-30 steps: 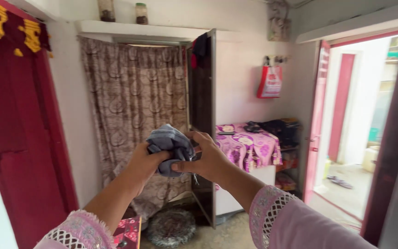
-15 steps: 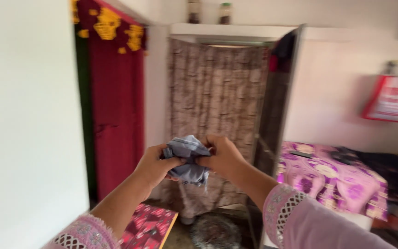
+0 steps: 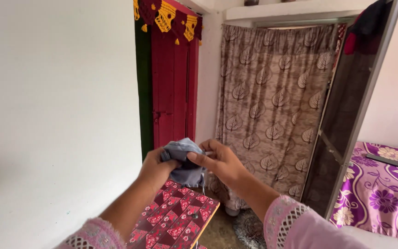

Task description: The person wipes the top surface of a floral-patterned wooden table with a blue cloth. They then move to the lower shelves of the same table and wipe them with the same cloth.

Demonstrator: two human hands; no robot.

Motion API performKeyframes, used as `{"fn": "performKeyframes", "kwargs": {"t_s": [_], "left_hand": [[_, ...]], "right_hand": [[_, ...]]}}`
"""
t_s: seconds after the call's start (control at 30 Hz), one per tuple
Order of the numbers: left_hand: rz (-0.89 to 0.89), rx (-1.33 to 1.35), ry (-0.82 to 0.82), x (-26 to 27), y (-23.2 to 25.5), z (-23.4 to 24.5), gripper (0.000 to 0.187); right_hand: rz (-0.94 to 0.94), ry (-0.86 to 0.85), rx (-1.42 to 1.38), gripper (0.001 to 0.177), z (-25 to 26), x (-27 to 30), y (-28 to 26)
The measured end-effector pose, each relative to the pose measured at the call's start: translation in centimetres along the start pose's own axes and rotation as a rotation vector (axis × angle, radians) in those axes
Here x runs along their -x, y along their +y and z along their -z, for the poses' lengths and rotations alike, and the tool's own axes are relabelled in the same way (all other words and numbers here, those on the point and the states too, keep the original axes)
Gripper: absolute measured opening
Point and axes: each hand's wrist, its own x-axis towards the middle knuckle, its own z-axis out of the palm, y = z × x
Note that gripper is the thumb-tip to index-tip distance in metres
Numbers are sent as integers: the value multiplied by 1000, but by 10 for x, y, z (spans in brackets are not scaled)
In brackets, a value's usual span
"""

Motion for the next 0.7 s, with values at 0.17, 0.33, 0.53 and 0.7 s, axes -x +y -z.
{"fn": "performKeyframes", "kwargs": {"t_s": [0.17, 0.33, 0.53, 0.7], "left_hand": [[-83, 1, -132, 6, -4, -8, 15], [-79, -2, -142, 6, 12, -24, 23], [-19, -106, 50, -19, -12, -37, 37], [150, -17, 138, -63, -56, -81, 49]], "right_hand": [[-194, 29, -231, 49, -13, 8, 2], [-300, 28, -462, 45, -18, -5, 23], [-121, 109, -165, 30, 3, -51, 67], [-91, 57, -249, 30, 43, -79, 117]]}}
